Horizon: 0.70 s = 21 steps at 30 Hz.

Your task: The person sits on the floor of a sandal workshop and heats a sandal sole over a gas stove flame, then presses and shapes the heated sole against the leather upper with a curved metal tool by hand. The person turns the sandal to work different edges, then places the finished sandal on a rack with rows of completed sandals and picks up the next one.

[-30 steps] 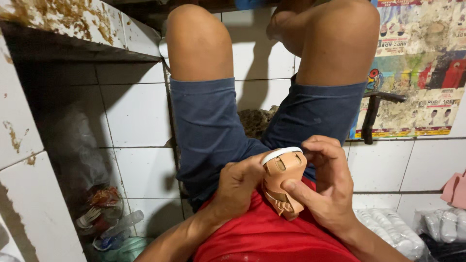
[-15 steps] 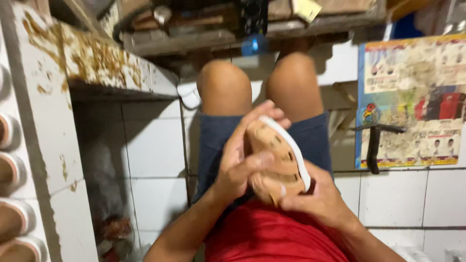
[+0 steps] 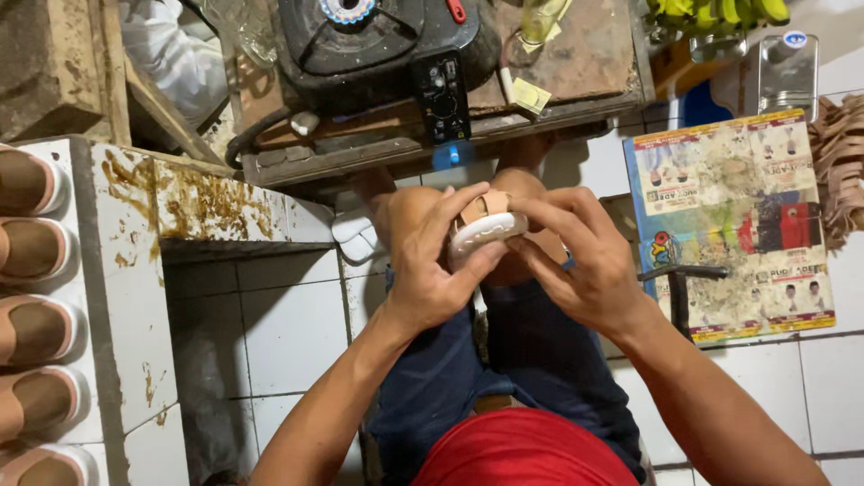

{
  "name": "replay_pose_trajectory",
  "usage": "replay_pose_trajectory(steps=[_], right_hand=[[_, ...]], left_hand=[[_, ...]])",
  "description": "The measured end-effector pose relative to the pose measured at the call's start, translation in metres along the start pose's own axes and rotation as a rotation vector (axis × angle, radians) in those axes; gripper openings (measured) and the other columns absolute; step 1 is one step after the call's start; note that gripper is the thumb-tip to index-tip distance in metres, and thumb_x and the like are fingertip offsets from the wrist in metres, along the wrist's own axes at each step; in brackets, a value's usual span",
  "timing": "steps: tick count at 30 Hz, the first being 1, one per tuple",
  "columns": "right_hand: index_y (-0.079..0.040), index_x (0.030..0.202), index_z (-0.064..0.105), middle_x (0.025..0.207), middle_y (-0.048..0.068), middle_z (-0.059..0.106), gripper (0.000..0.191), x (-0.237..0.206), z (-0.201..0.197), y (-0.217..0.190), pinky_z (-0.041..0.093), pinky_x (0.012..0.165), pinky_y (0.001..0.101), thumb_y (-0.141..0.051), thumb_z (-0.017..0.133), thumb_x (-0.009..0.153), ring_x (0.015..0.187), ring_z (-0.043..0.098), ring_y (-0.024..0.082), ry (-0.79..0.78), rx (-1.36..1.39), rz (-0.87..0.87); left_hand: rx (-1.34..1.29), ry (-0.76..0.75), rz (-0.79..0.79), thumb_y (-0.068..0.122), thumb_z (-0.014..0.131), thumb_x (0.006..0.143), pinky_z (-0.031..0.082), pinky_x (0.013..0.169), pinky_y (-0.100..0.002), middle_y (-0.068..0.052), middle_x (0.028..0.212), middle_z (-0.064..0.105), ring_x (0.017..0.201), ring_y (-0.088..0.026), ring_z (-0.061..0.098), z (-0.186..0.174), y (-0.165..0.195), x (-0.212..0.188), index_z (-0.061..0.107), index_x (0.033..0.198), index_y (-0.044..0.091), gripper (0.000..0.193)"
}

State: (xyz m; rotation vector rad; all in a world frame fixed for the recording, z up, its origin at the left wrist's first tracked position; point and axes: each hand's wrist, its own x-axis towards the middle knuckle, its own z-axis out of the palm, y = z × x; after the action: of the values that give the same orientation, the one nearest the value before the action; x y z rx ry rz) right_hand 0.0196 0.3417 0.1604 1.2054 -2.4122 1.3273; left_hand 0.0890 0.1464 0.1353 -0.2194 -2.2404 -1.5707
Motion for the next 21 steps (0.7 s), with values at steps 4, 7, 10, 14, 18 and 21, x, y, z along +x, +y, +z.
replay_pose_trajectory(steps=[4,7,10,14,18,21], right_hand=[[-0.004,0.124,0.06,0.114,0.018,0.061,0.05,0.007,-0.002,-0.001,0.054,0.09,0.0396,0.005,0.078,0.078,0.106,0.064,0.034,-0.057,0.009,-0.041],[-0.004,0.12,0.059,0.114,0.017,0.059,0.045,0.012,-0.007,0.004,0.053,0.092,0.0407,0.005,0.078,0.08,0.108,0.063,0.034,-0.114,0.053,-0.011],[-0.003,0.12,0.059,0.115,0.019,0.056,0.047,0.012,-0.009,0.015,0.052,0.094,0.0415,0.005,0.079,0.078,0.11,0.062,0.035,-0.158,0.078,-0.029],[-0.002,0.121,0.06,0.117,0.018,0.057,0.046,-0.007,0.001,0.023,0.052,0.091,0.0395,-0.002,0.084,0.082,0.108,0.061,0.032,-0.089,0.054,0.04],[-0.001,0.114,0.065,0.098,0.015,0.071,0.031,-0.057,0.024,0.008,0.056,0.081,0.0371,-0.014,0.083,0.092,0.089,0.067,0.024,-0.055,0.354,0.853],[0.0,0.123,0.061,0.107,0.012,0.071,0.042,-0.097,0.044,-0.009,0.056,0.086,0.0368,-0.023,0.075,0.091,0.097,0.068,0.021,-0.01,1.007,1.166]], left_hand=[[0.175,0.102,0.117,0.024,0.086,0.09,0.057,0.101,-0.036,-0.015,0.117,0.073,0.111,-0.031,0.073,0.0,-0.001,0.01,0.065,0.128,0.005,0.048],[0.144,0.02,0.111,0.025,0.086,0.088,0.057,0.085,-0.035,-0.014,0.11,0.074,0.094,-0.027,0.072,-0.004,0.002,0.019,0.067,0.124,0.002,0.047],[0.191,0.014,0.081,0.022,0.087,0.088,0.054,0.075,-0.034,-0.012,0.099,0.074,0.083,-0.024,0.07,-0.004,0.007,0.022,0.071,0.118,0.002,0.04],[0.068,0.036,-0.034,0.017,0.084,0.09,0.056,0.077,-0.031,-0.01,0.097,0.076,0.084,-0.021,0.073,-0.001,0.003,0.012,0.072,0.117,0.003,0.032],[-0.008,0.066,-0.048,0.014,0.082,0.091,0.052,0.106,-0.039,-0.018,0.116,0.073,0.111,-0.03,0.072,0.002,0.001,-0.019,0.069,0.123,0.0,0.037],[0.065,0.071,0.059,0.013,0.082,0.087,0.047,0.12,-0.045,-0.023,0.13,0.068,0.132,-0.036,0.066,0.01,0.014,-0.049,0.065,0.128,0.0,0.046]])
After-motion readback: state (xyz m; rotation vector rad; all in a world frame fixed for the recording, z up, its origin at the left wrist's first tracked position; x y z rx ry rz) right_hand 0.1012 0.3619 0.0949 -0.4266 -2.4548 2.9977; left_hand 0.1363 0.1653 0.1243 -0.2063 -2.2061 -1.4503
